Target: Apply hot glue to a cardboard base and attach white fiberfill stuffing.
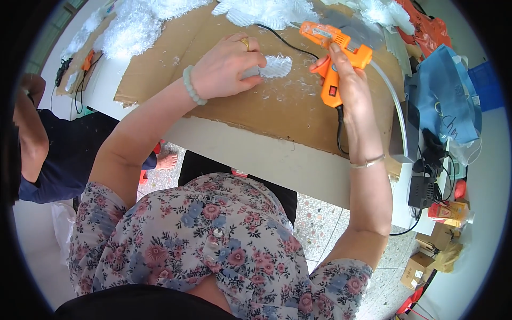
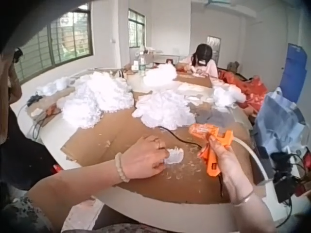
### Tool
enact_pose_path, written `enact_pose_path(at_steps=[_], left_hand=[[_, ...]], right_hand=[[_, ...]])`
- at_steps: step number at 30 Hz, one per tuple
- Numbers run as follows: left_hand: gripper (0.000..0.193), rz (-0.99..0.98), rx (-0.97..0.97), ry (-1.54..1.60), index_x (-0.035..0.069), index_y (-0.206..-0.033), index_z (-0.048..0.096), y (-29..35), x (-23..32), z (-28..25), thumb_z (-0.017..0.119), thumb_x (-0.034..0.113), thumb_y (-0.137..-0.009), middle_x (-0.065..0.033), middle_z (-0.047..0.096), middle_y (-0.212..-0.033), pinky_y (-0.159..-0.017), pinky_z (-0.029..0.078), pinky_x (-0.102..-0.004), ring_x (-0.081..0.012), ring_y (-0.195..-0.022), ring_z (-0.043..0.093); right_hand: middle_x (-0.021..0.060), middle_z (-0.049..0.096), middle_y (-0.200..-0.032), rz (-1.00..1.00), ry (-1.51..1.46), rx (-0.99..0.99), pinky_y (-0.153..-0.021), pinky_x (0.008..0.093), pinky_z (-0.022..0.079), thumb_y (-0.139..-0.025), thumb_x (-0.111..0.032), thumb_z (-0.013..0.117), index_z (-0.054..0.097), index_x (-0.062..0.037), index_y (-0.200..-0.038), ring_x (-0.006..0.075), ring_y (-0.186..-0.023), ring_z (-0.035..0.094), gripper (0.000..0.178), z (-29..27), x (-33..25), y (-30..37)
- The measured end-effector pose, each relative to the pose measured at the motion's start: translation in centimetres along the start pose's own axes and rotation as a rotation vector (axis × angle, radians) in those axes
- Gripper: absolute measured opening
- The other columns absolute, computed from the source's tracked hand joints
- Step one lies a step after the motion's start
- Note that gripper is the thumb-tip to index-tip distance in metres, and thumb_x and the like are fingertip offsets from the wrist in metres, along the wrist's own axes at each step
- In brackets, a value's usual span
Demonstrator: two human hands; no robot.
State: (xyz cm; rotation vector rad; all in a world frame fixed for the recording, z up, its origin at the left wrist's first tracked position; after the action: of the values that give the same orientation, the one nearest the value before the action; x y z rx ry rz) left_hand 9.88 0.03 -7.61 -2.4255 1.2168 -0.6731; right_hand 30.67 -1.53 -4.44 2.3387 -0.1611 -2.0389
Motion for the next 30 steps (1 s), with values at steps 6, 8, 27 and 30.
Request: enact_pose_path(at_steps=[6, 8, 27, 30], left_hand=[[0.017, 0.183, 0.03, -0.131, 0.008, -0.074, 0.059, -0.2, 1.7, 0.6, 0.071, 0.011, -0.062, -0.003, 0.054, -0.082, -0.08, 0.041, -0.0364, -0.0219, -0.085, 0.052], [0.013, 0.236, 0.032, -0.204, 0.008, -0.073, 0.059, 0.0, 1.6, 1.0, 0.069, 0.01, -0.065, -0.0024, 0.054, -0.079, -0.079, 0.042, -0.036, -0.0213, -0.084, 0.052], [0.004, -0.086, 0.089, -0.092, 0.006, -0.069, 0.056, -0.6, -0.1, -0.3, 0.059, 0.005, -0.067, -0.0072, 0.053, -0.07, -0.07, 0.043, -0.0365, -0.028, -0.072, 0.052], [0.004, -0.084, 0.156, 0.015, 0.005, -0.074, 0.059, -1.0, -0.1, -1.7, 0.058, 0.004, -0.071, -0.0073, 0.055, -0.072, -0.069, 0.043, -0.0362, -0.0279, -0.073, 0.052]], right_hand=[[0.0048, 0.062, -0.075, 0.064, -0.061, -0.026, -0.055, 0.0209, 0.042, -0.089, -0.042, 0.049, 0.056, -0.0061, -0.111, 0.0084, -0.06, 0.051, 0.043, -0.1, 3.1, -0.9], [0.0044, 0.062, -0.075, 0.06, -0.073, -0.042, -0.055, 0.0208, 0.042, -0.089, -0.043, 0.049, 0.056, -0.0062, -0.112, 0.0083, -0.06, 0.051, 0.044, 0.1, 3.0, -0.7], [0.0046, 0.062, -0.074, 0.03, -0.131, -0.044, -0.054, 0.0216, 0.042, -0.086, -0.043, 0.054, 0.058, -0.0064, -0.101, 0.0094, -0.059, 0.053, 0.04, 0.2, 0.8, 1.2], [0.0061, 0.064, -0.075, -0.019, -0.147, 0.093, -0.053, 0.022, 0.043, -0.087, -0.044, 0.052, 0.057, -0.0062, -0.102, 0.0096, -0.057, 0.053, 0.04, -1.3, -1.0, 0.7]])
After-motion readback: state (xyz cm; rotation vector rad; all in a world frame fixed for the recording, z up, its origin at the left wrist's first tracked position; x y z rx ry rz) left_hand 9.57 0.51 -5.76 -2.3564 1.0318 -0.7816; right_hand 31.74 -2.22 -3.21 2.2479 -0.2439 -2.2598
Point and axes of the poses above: each hand's wrist, its own y-axis away from the middle knuckle, its own z-axis out of the palm, x = y × z, the point moved 4 cm from there along -y, towards the middle knuckle
